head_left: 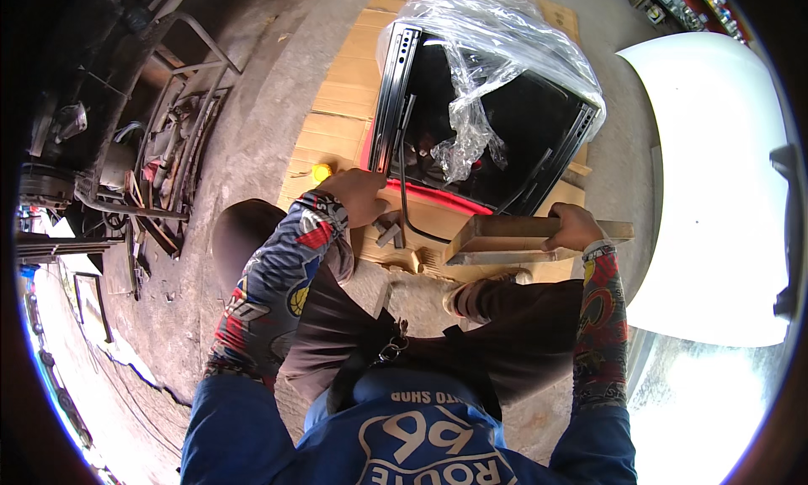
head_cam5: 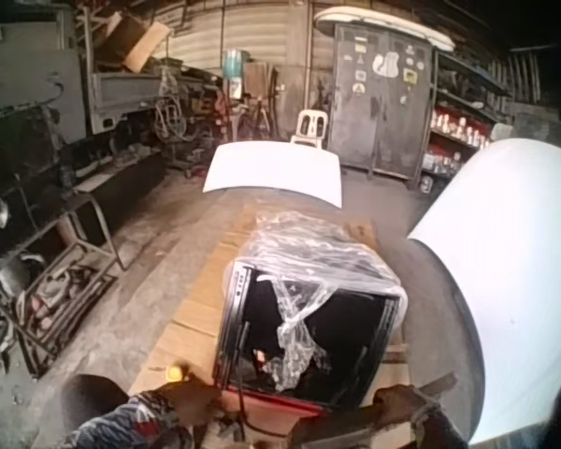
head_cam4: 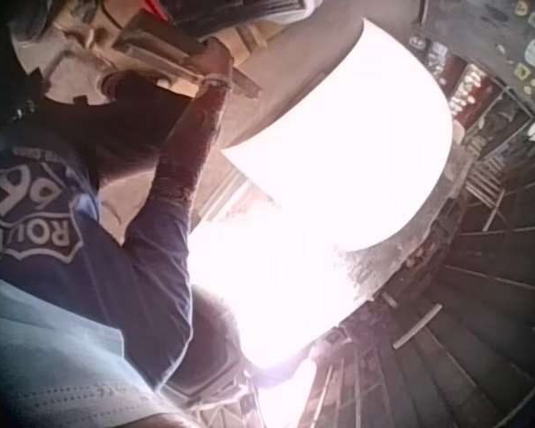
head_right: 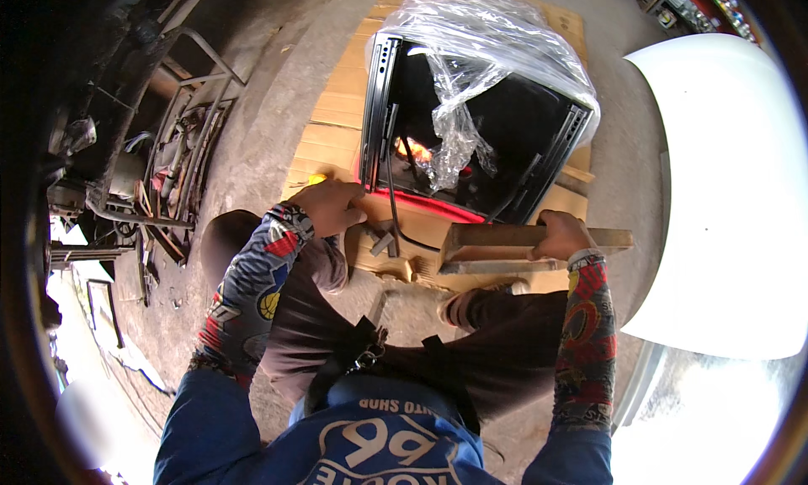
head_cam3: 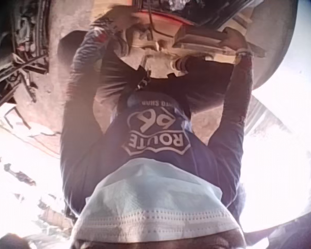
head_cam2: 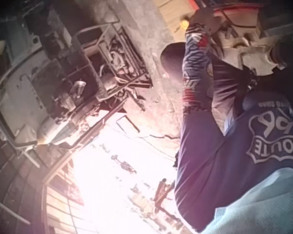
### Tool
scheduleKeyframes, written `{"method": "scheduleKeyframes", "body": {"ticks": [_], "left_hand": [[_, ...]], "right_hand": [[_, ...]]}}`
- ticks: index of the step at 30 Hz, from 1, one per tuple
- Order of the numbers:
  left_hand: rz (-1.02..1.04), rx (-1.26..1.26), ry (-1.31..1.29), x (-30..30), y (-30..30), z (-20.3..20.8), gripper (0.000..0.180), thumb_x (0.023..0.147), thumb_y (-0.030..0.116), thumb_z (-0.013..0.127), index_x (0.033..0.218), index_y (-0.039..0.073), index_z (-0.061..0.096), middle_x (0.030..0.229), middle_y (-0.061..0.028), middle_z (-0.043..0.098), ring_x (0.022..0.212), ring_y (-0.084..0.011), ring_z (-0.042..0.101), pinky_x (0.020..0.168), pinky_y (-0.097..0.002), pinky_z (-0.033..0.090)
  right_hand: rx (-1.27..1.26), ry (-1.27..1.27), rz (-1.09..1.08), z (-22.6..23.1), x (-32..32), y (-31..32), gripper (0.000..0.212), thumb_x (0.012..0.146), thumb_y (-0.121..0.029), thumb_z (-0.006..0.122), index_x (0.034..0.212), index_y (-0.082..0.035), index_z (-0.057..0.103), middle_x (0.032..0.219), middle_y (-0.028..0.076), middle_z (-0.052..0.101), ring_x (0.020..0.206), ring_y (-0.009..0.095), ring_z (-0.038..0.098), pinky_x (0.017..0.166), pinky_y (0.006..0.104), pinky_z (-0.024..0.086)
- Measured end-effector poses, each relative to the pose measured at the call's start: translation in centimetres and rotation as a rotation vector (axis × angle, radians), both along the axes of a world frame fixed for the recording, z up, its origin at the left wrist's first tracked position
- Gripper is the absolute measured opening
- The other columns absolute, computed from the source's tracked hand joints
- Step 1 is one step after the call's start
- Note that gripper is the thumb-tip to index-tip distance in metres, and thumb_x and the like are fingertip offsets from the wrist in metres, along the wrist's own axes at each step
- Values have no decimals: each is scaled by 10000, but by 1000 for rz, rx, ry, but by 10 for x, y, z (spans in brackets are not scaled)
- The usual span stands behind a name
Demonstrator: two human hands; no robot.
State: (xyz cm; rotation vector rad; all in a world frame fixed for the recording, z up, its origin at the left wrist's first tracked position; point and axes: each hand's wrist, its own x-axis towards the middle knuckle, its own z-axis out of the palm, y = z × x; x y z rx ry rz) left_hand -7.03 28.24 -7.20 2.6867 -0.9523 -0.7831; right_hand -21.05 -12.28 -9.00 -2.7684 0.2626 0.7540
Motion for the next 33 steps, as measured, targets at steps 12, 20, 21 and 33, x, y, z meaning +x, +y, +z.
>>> {"method": "scheduleKeyframes", "body": {"ticks": [12,20,21,33], "left_hand": [[-30,9,31,0,0,0,447,866,318,632,1202,25,604,1081,-218,674,1050,-384,637,898,-453,512],[-16,64,52,-1,-2,3,511,862,331,634,1276,41,562,1077,-234,672,1046,-393,636,897,-465,510],[4,20,6,-2,-3,4,536,862,313,640,1314,50,521,1053,-236,674,1016,-403,642,871,-468,518],[202,-438,-214,7,-12,20,212,856,263,686,923,64,653,814,-186,687,804,-385,672,695,-459,540]], "right_hand": [[-21,-15,27,-4,9,-1,653,525,-281,859,1071,7,646,1028,216,684,998,377,651,897,427,493],[-30,34,31,-6,15,-4,646,538,-285,855,1077,3,646,1035,209,681,1012,372,645,904,422,488],[-41,41,36,-6,16,-4,649,539,-291,857,1078,2,646,1037,208,680,1013,372,644,904,423,487],[-57,47,32,-12,25,-8,675,533,-378,846,1080,-28,661,1081,189,679,1079,361,621,929,445,469]]}}
